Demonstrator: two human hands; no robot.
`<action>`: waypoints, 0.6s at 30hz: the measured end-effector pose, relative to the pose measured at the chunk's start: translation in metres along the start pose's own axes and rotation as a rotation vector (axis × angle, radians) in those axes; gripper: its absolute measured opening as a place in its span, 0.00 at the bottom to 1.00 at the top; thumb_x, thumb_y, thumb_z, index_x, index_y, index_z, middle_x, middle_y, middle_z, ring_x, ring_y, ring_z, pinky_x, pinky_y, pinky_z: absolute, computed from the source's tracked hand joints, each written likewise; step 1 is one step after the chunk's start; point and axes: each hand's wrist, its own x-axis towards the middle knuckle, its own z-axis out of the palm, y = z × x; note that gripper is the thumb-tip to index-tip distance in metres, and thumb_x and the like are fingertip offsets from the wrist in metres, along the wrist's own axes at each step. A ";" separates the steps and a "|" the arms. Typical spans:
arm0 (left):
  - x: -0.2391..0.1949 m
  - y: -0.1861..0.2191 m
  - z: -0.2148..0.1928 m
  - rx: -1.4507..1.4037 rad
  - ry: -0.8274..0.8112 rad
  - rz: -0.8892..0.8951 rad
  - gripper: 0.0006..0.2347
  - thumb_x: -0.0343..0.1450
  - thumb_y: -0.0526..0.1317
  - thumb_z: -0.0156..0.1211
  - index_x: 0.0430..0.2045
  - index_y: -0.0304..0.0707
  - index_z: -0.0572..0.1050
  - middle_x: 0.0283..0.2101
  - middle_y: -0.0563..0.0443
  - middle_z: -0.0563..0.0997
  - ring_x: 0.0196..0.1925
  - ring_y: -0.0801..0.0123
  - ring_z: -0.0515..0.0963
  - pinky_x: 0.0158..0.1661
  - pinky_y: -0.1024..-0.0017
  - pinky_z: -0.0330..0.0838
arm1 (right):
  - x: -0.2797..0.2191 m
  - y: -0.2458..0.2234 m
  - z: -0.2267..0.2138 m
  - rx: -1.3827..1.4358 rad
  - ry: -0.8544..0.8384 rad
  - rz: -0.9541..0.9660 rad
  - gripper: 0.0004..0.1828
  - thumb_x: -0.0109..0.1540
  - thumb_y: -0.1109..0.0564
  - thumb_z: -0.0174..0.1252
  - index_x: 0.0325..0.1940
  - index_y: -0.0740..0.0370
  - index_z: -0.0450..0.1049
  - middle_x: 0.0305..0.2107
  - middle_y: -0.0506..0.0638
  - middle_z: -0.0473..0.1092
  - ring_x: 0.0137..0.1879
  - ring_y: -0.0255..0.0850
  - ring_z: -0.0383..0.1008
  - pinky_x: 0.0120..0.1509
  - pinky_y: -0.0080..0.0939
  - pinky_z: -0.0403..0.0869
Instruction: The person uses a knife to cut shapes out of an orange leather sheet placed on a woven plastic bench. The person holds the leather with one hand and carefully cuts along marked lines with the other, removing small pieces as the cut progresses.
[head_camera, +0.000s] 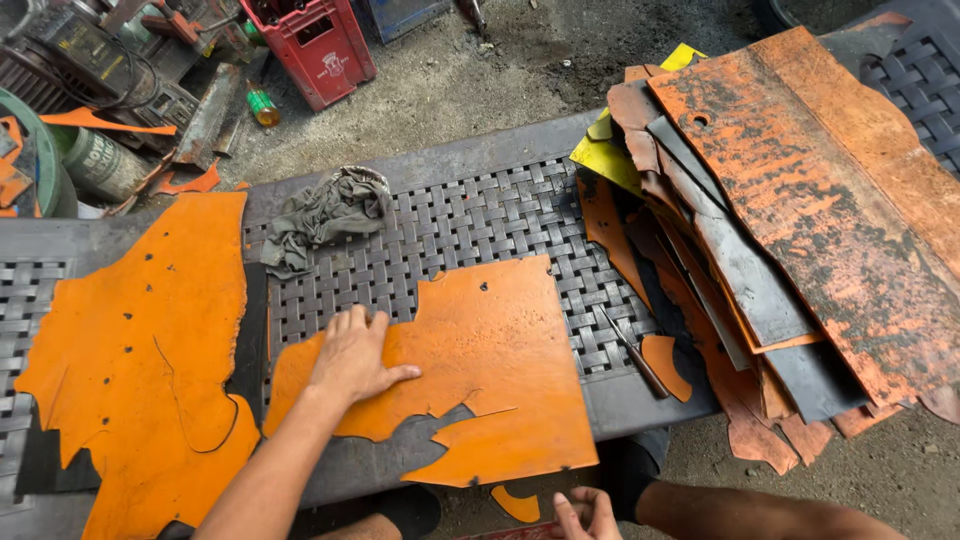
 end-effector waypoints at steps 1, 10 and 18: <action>-0.003 0.006 -0.003 0.009 -0.010 -0.010 0.39 0.57 0.69 0.68 0.49 0.34 0.71 0.52 0.36 0.72 0.59 0.46 0.70 0.61 0.52 0.63 | 0.000 0.000 0.002 0.136 -0.079 0.079 0.22 0.62 0.56 0.64 0.55 0.70 0.69 0.37 0.69 0.78 0.38 0.49 0.81 0.46 0.44 0.81; -0.067 0.054 0.026 0.006 -0.073 -0.350 0.37 0.60 0.74 0.56 0.45 0.37 0.73 0.47 0.43 0.73 0.52 0.52 0.76 0.46 0.56 0.76 | -0.058 -0.158 -0.042 -0.051 -0.144 -0.516 0.25 0.62 0.54 0.60 0.61 0.67 0.71 0.40 0.54 0.80 0.44 0.38 0.81 0.50 0.37 0.77; -0.095 0.086 0.083 0.162 -0.005 -0.480 0.31 0.69 0.70 0.47 0.37 0.35 0.76 0.39 0.46 0.74 0.37 0.62 0.81 0.26 0.65 0.80 | -0.094 -0.194 -0.039 -0.326 -0.018 -0.503 0.22 0.58 0.51 0.64 0.53 0.65 0.77 0.37 0.57 0.80 0.38 0.45 0.82 0.45 0.42 0.78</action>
